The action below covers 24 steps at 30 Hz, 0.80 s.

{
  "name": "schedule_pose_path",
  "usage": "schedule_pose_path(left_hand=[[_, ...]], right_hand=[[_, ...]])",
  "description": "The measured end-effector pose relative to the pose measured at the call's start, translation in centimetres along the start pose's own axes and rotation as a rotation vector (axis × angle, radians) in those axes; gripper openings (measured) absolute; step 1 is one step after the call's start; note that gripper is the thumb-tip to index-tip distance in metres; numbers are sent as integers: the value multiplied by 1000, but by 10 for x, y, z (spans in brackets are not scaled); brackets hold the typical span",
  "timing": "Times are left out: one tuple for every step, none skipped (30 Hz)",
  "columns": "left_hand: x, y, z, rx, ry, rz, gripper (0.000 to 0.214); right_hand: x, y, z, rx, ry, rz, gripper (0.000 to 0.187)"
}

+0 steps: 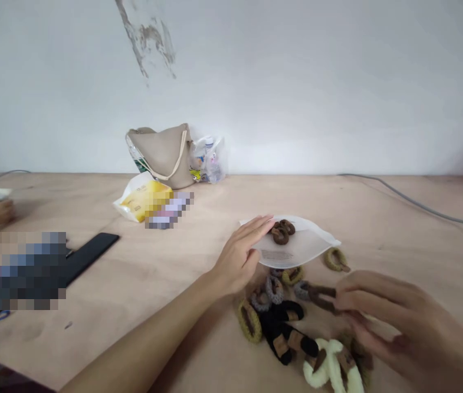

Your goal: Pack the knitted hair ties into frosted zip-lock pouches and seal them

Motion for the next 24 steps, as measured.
schedule_pose_path(left_hand=[[0, 0, 0, -2, -2, 3, 66], [0, 0, 0, -4, -4, 6, 65], [0, 0, 0, -6, -5, 8, 65], [0, 1, 0, -7, -4, 9, 64], [0, 1, -1, -9, -2, 10, 64], [0, 1, -1, -11, -2, 11, 64], [0, 1, -1, -14, 0, 11, 64], [0, 1, -1, -15, 2, 10, 65], [0, 0, -1, -17, 3, 6, 66], [0, 0, -1, -19, 4, 2, 66], [0, 0, 0, -20, 5, -2, 66], [1, 0, 0, -21, 6, -8, 66], [1, 1, 0, -19, 5, -16, 66], [1, 1, 0, -17, 3, -24, 65], [1, 1, 1, -14, 3, -31, 65], [1, 1, 1, -10, 4, -38, 65], [1, 1, 1, -7, 5, -43, 66], [0, 1, 1, -4, 10, -45, 66], [0, 1, 0, -3, 15, -44, 67], [0, 1, 0, -1, 18, -41, 67], [0, 0, 0, 0, 19, -38, 68], [0, 0, 0, 1, 19, -34, 68], [0, 0, 0, 3, 18, -31, 69], [0, 0, 0, 6, 15, -30, 68]], right_hand=[[5, 1, -2, -33, 43, -19, 16], [10, 2, -4, -59, 69, -36, 17], [15, 3, -5, -77, 91, -40, 18], [20, 4, -6, -87, 132, -24, 19], [22, 6, -7, -82, 162, -12, 20], [23, 8, -8, -64, 180, -1, 21], [21, 10, -8, -40, 187, 15, 22], [18, 13, -7, -24, 187, 47, 21], [12, 18, -6, -22, 179, 98, 18], [6, 24, -4, -38, 167, 167, 15], [-1, 30, -1, -71, 143, 241, 13], [-6, 36, 3, -118, 101, 299, 12], [-10, 42, 8, -170, 47, 326, 13], [-12, 46, 13, -218, -4, 322, 14], [-13, 48, 17, -252, -44, 296, 15], [-12, 49, 21, -272, -73, 265, 17], [-11, 48, 23, -285, -83, 236, 19], [-9, 46, 22, -295, -72, 213, 20], [-8, 43, 21, -299, -52, 190, 19], [-7, 37, 18, -297, -29, 156, 17], [-5, 30, 14, -283, -3, 102, 14], [-4, 22, 10, -257, 22, 31, 13], [-2, 14, 7, -228, 41, -49, 13], [1, 6, 4, -201, 52, -122, 14]])
Point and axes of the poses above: each hand's wrist, its own x-axis towards the middle knuckle, its own z-axis out of the palm, y = z × x, the point moved 3 cm from there along x, towards the middle knuckle, and after that the axes turned 12 degrees about -y, right-handed, at the moved point
